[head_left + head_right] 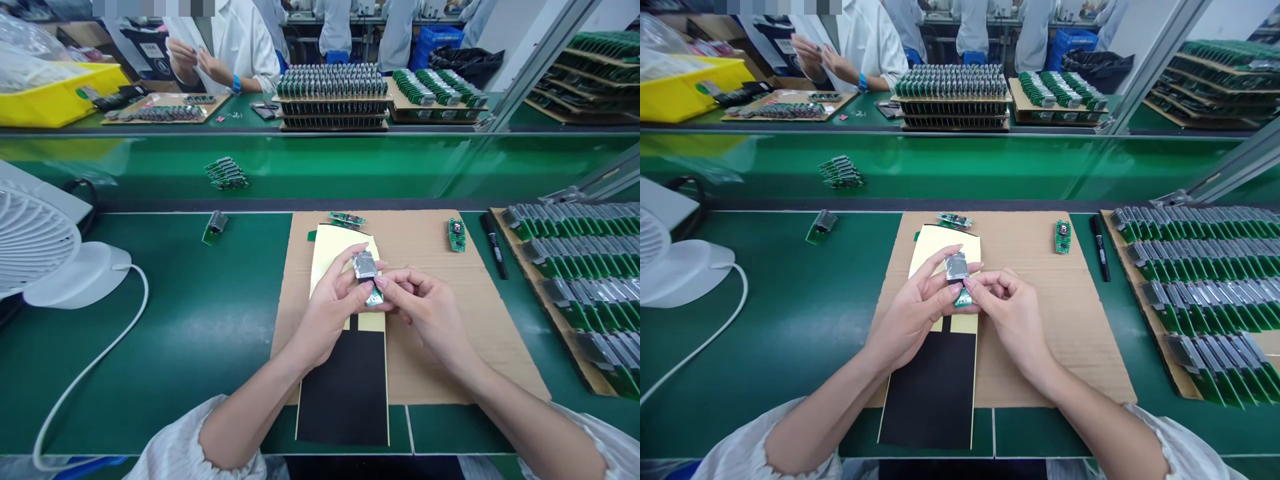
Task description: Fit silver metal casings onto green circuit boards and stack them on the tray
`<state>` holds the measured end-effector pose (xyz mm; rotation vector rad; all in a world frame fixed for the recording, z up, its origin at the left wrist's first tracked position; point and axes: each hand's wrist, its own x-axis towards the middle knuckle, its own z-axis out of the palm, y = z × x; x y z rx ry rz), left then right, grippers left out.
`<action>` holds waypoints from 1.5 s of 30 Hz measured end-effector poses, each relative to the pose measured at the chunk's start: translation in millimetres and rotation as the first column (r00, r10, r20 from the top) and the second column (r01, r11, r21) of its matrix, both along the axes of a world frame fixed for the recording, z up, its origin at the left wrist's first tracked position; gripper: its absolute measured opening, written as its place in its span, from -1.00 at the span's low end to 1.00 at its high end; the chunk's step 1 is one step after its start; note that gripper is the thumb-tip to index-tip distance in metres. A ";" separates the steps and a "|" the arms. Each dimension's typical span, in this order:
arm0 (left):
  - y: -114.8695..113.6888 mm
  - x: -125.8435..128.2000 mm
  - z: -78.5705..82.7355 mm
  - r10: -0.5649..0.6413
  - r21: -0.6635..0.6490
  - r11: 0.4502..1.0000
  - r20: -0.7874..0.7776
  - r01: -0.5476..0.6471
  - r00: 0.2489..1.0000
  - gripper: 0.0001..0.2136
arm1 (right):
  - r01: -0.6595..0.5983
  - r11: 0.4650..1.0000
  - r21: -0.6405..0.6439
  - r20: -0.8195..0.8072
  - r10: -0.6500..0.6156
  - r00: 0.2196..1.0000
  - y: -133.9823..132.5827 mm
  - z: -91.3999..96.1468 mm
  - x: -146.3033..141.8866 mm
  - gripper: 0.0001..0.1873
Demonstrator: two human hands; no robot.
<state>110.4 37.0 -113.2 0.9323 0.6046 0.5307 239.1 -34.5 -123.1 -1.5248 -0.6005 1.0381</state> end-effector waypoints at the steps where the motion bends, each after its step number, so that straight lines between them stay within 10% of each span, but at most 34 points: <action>1: -0.1 -0.1 0.0 0.001 0.001 1.000 -0.001 -0.001 1.000 -0.51 | 0.002 1.000 0.000 0.004 -0.002 1.000 0.0 0.1 0.0 -0.78; 10: -1.6 1.1 1.6 0.020 0.017 1.000 -0.040 -0.019 0.999 -0.55 | 0.001 1.000 0.012 -0.013 -0.001 1.000 0.4 4.5 -4.0 -0.75; 18: 1.2 0.4 2.6 0.145 0.026 0.989 0.019 -0.145 0.989 -0.61 | 0.163 0.975 0.153 0.466 -0.217 0.858 -3.9 -2.1 7.7 -0.75; 45: 4.5 0.4 -0.3 -0.028 -0.045 0.999 0.073 0.031 0.997 -0.50 | -0.181 0.982 0.045 -0.037 0.183 0.982 3.7 -6.0 19.4 -0.72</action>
